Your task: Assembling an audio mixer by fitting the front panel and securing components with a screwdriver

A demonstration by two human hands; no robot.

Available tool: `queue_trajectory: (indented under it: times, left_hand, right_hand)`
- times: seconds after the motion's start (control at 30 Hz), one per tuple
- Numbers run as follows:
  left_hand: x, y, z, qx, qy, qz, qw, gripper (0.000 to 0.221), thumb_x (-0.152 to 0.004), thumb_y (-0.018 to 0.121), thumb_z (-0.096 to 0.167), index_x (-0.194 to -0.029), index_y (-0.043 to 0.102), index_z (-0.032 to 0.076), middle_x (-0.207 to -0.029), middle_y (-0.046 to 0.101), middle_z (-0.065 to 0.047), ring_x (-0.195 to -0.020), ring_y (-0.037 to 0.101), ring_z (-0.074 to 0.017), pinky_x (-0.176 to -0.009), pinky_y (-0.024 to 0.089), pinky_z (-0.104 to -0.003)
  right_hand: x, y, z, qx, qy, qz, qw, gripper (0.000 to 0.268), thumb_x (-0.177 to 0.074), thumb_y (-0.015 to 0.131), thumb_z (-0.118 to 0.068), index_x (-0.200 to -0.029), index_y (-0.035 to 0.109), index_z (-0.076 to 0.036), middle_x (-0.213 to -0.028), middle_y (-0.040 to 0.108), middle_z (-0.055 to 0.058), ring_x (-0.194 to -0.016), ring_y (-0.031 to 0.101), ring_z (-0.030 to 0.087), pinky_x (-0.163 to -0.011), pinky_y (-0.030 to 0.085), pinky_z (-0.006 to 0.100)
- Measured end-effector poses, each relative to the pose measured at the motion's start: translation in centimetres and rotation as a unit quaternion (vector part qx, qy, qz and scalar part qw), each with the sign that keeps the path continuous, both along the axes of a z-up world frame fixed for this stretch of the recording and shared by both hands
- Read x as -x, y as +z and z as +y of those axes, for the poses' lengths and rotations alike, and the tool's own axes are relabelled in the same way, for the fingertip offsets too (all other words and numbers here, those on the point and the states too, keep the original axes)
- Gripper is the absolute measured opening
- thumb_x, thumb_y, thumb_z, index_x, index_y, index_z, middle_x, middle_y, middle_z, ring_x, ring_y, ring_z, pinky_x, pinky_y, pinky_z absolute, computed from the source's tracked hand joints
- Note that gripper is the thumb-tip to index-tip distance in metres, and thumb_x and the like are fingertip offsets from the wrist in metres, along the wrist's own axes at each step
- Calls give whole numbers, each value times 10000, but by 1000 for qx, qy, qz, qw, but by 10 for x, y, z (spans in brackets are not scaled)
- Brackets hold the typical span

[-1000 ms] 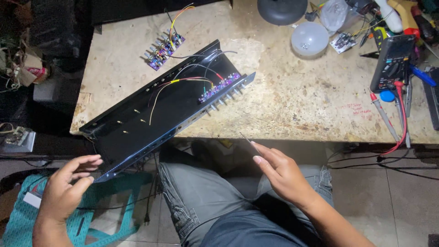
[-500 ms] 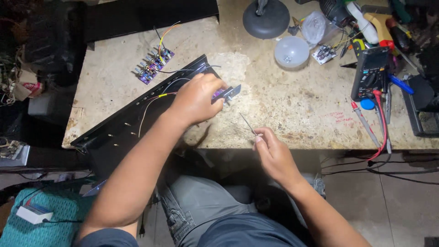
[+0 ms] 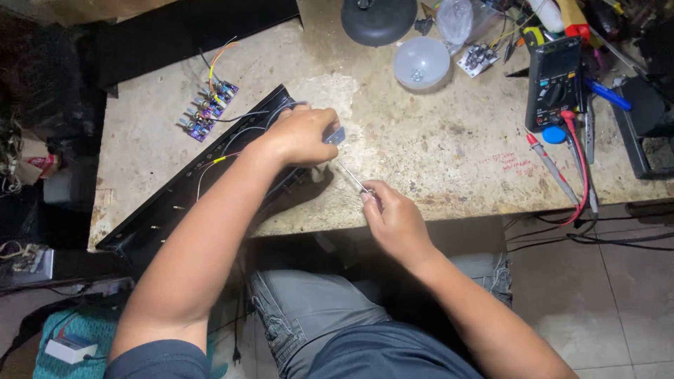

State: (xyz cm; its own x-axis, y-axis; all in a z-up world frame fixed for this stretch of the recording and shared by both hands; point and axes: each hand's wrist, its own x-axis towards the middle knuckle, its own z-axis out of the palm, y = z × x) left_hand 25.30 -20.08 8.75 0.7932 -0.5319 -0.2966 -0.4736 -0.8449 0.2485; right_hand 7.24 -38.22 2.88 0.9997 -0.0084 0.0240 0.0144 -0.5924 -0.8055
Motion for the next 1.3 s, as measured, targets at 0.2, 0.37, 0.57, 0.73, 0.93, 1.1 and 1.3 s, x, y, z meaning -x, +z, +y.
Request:
queue_trajectory:
  times: [0.2,0.37,0.57,0.73,0.93,1.1,1.3]
  left_hand:
    - [0,18,4,57,15,25,998,327,-831,641,350,-1046,766,138,-988,784,-109,-1074,680,-365,-932,522,-500]
    - [6,12,12,145,29,15,989,257,-887,628,234,-1012,797,86,-931,778,-165,-982,706,-398,-889,558,-488]
    - [11,20,13,174,32,51,983,286,-855,678,221,-1077,792,82,-962,779,-185,-1011,701,-431,-899,562,-518]
    - [-1,13,10,95,7,31,995,308,-847,648,321,-1070,771,148,-943,777,-87,-1060,681,-331,-956,511,-462]
    - [0,3,5,71,6,-12,997,252,-857,670,337,-975,780,143,-849,768,-72,-988,688,-317,-896,525,-453]
    - [1,4,3,62,-28,-47,997,228,-885,652,329,-976,789,170,-859,753,-94,-1000,661,-333,-904,518,-458]
    - [-2,-7,5,43,-37,-52,997,223,-907,625,344,-992,768,196,-849,743,-89,-1030,663,-330,-921,516,-464]
  right_hand:
    - [-7,5,-3,-20,13,5,1000,293,-1017,538,-251,-1246,691,-148,-925,753,223,-916,722,453,-776,575,537]
    - [-18,14,-1,-47,22,12,999,319,-1039,485,-210,-1245,692,-81,-951,765,228,-900,741,443,-784,588,497]
    - [-30,2,1,1,21,10,1000,308,-1032,509,-258,-1233,694,-114,-931,765,209,-920,735,428,-777,589,520]
    - [-33,6,5,52,25,30,998,322,-1025,491,-285,-1238,685,-140,-961,764,179,-949,740,399,-817,588,515]
    - [-36,9,6,62,33,36,997,319,-1030,490,-278,-1240,680,-133,-970,763,183,-966,735,407,-830,582,529]
    - [-34,14,5,45,27,46,998,321,-1029,484,-283,-1237,686,-144,-974,764,182,-977,732,411,-841,578,528]
    - [-30,22,5,12,8,41,999,317,-1022,498,-268,-1228,694,-129,-963,765,199,-957,733,420,-822,580,530]
